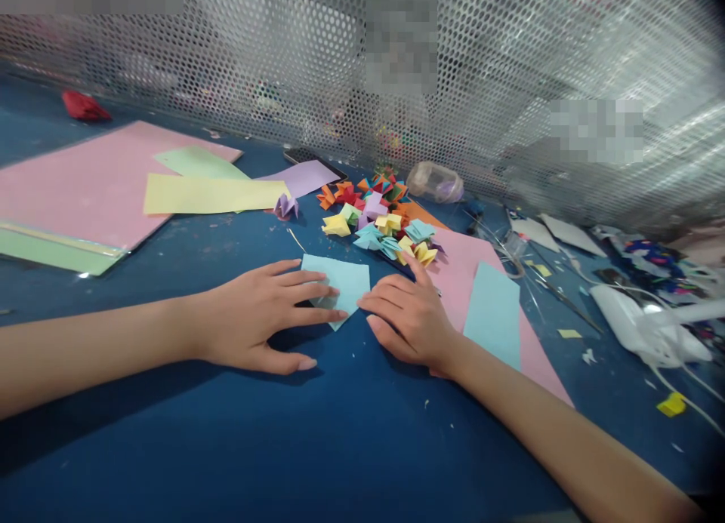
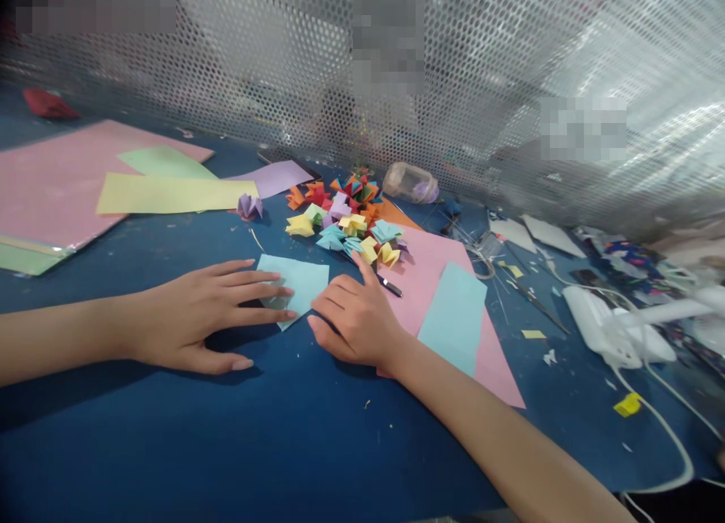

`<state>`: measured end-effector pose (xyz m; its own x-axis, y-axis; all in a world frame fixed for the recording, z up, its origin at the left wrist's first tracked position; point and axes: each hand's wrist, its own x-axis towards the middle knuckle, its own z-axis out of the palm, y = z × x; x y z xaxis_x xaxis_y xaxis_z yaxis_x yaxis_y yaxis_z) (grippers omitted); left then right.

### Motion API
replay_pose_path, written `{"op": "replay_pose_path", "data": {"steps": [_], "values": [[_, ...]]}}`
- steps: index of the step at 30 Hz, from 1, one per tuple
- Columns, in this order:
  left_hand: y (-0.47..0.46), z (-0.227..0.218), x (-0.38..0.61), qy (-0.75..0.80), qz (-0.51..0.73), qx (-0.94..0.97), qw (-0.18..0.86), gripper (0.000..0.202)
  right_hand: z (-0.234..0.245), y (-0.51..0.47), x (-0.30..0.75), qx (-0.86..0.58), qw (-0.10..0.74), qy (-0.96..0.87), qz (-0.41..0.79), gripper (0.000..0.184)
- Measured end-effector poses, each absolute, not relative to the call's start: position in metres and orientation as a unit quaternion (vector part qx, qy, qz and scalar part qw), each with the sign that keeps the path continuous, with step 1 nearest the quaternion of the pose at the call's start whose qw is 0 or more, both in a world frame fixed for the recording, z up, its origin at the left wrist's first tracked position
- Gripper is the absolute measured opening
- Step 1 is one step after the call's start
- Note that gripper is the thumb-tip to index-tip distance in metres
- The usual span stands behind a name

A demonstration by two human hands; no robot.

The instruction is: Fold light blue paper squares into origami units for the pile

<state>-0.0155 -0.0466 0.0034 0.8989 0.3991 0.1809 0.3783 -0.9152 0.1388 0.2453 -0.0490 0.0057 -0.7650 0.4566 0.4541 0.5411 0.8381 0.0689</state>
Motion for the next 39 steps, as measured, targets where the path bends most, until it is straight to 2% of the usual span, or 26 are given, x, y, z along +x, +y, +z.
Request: {"op": "replay_pose_path", "data": {"steps": [10,14,18,25,29,39], "values": [[-0.043,0.009,-0.020,0.174,0.039,0.982,0.067,0.066,0.007,-0.048,0.250,-0.216,0.277,-0.936,-0.027,0.021],[-0.043,0.007,-0.021,0.167,0.072,0.980,0.083,0.065,0.003,-0.043,0.250,-0.336,0.306,-0.889,-0.049,0.016],[-0.043,0.004,-0.022,0.168,0.087,0.978,0.092,0.066,-0.002,-0.039,0.250,-0.436,0.280,-0.853,-0.063,0.021],[-0.042,0.000,-0.023,0.172,0.086,0.977,0.089,0.065,-0.001,-0.040,0.245,-0.529,0.260,-0.807,0.049,0.034],[-0.042,0.000,-0.023,0.170,0.096,0.977,0.088,0.063,-0.001,-0.034,0.245,-0.549,0.255,-0.789,0.111,0.028],[-0.041,-0.001,-0.024,0.155,0.107,0.978,0.091,0.050,0.001,-0.027,0.245,-0.536,0.306,-0.716,0.327,0.035]]}}
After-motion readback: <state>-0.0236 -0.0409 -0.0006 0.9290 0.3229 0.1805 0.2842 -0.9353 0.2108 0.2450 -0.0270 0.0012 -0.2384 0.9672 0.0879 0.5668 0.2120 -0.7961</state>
